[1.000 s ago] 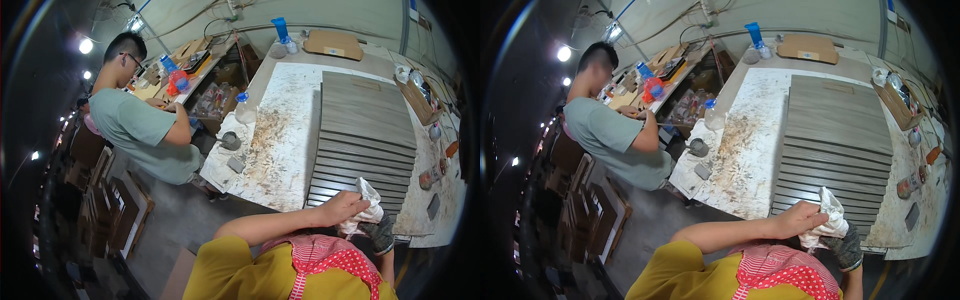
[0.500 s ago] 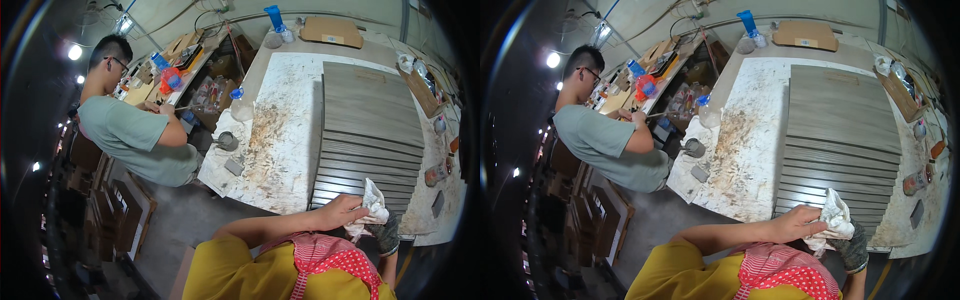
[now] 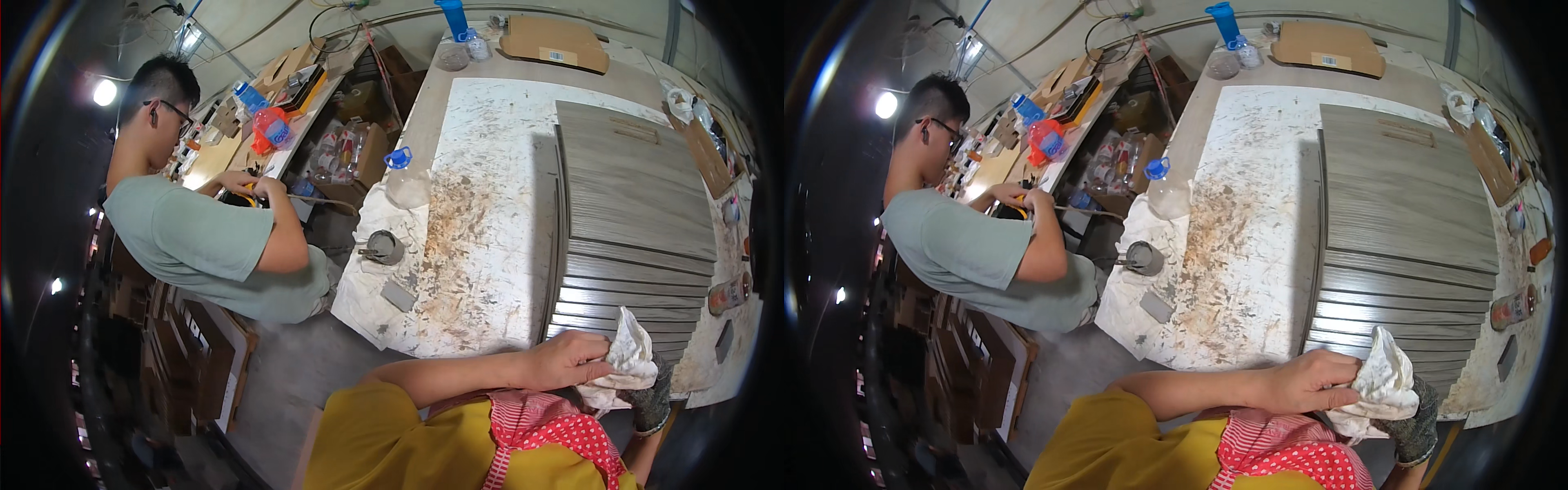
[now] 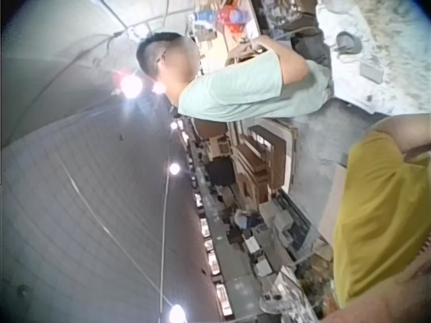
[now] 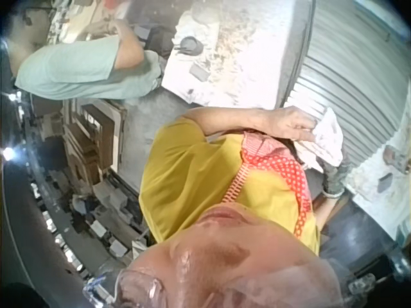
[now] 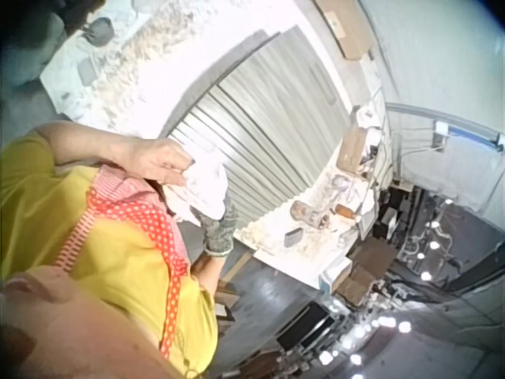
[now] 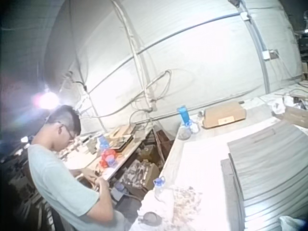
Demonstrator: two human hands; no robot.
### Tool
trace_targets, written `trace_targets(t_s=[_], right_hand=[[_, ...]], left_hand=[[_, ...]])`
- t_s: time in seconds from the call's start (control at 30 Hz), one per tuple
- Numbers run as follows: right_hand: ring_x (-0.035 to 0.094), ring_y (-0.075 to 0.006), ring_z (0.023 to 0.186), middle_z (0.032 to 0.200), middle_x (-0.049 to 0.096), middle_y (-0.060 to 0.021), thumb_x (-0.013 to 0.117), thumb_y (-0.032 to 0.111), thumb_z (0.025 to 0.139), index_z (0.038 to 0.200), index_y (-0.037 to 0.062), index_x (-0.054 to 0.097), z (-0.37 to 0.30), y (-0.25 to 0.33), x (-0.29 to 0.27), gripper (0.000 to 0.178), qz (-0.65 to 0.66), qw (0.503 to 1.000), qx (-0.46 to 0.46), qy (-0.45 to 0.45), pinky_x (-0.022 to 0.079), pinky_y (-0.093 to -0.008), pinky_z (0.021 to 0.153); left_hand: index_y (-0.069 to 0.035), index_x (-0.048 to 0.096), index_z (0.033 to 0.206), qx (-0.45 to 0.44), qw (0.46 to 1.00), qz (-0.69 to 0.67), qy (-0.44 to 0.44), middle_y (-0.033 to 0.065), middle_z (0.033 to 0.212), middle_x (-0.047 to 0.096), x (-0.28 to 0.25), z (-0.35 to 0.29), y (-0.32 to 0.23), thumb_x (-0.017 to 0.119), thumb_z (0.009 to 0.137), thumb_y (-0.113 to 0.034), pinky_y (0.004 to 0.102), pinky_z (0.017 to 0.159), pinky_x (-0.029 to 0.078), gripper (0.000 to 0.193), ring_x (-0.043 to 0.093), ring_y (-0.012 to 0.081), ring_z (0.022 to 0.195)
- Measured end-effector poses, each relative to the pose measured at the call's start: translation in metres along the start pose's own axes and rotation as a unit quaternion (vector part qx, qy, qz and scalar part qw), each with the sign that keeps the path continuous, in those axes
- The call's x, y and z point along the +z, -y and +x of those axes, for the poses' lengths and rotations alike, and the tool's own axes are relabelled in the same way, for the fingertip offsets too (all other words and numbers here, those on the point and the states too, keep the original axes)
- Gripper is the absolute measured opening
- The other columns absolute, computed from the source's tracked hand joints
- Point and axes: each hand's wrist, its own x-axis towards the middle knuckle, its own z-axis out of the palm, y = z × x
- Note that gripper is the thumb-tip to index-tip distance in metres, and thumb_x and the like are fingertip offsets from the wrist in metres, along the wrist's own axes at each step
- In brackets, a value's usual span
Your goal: The person applies liquid from a bottle onto a cloth and wipes grooved wooden boards and panels with cutouts one by one with the cloth.
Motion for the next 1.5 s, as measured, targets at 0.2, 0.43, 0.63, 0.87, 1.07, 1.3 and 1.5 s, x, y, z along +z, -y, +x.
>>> trace_targets(t_s=[0.2,0.43,0.63,0.87,1.07,1.3,1.5], right_hand=[[0.050,-0.0210,0.112,0.127,0.049,-0.0115,0.071,0.014,0.076,0.134,0.0035,0.038,0.019,0.039,0.033,0.068,0.265,0.946,-0.183,-0.033,0.048,-0.0329,0.084],[0.052,-0.0312,0.111,0.123,0.050,-0.0190,0.062,0.015,0.082,0.133,0.0044,0.040,0.089,0.102,0.085,0.057,-0.019,0.952,-0.304,-0.040,0.041,-0.0361,0.094],[0.058,-0.0323,0.085,0.095,0.058,-0.0162,0.065,0.024,0.075,0.120,0.0110,0.054,0.095,0.156,0.076,0.048,-0.324,0.846,-0.402,-0.136,0.046,-0.0412,0.074],[0.060,-0.0305,0.083,0.090,0.061,-0.0134,0.061,0.033,0.083,0.116,0.0090,0.056,0.201,0.276,0.120,0.041,-0.256,0.830,-0.490,-0.068,0.047,-0.0400,0.073],[0.058,-0.0364,0.091,0.094,0.061,-0.0222,0.054,0.040,0.084,0.099,-0.0004,0.059,0.361,0.324,0.275,0.044,-0.160,0.892,-0.423,-0.012,0.044,-0.0398,0.078],[0.060,-0.0365,0.087,0.094,0.063,-0.0219,0.048,0.055,0.082,0.099,0.0021,0.064,0.419,0.346,0.415,0.058,-0.080,0.962,-0.242,0.094,0.047,-0.0398,0.077],[0.062,-0.0333,0.077,0.084,0.064,-0.0203,0.052,0.040,0.084,0.095,0.0018,0.063,0.416,0.360,0.457,0.041,0.003,0.964,-0.248,0.089,0.047,-0.0410,0.067]], left_hand=[[0.003,0.046,0.073,0.014,0.995,0.087,-0.046,0.0140,0.070,0.043,-0.044,-0.020,-0.021,0.058,0.086,-0.013,0.0382,0.054,0.033,0.024,0.045,0.0260,0.060],[-0.005,0.053,0.116,-0.048,0.882,0.287,-0.371,0.0074,0.113,0.053,-0.134,-0.068,-0.063,0.054,0.087,-0.012,0.0287,0.090,0.038,0.030,0.048,0.0165,0.108],[-0.002,0.051,0.115,-0.018,0.814,0.225,-0.535,0.0073,0.107,0.056,-0.152,-0.150,-0.102,0.046,0.094,-0.017,0.0252,0.080,0.042,0.026,0.054,0.0123,0.095],[-0.003,0.046,0.121,0.019,0.756,0.229,-0.613,0.0064,0.106,0.053,-0.199,-0.212,-0.129,0.047,0.093,-0.017,0.0257,0.082,0.041,0.031,0.052,0.0121,0.095],[-0.002,0.030,0.134,0.039,0.710,0.023,-0.703,0.0133,0.130,0.039,-0.317,-0.272,-0.108,0.050,0.091,-0.017,0.0355,0.101,0.028,0.049,0.037,0.0211,0.120],[0.004,0.035,0.131,-0.205,0.675,0.138,-0.695,0.0183,0.128,0.043,-0.496,-0.324,-0.003,0.044,0.091,-0.014,0.0327,0.099,0.032,0.045,0.043,0.0251,0.116],[-0.004,0.054,0.107,-0.219,0.740,-0.081,-0.631,0.0072,0.090,0.058,-0.587,-0.376,0.056,0.049,0.089,-0.027,0.0284,0.060,0.044,0.030,0.057,0.0170,0.078]])
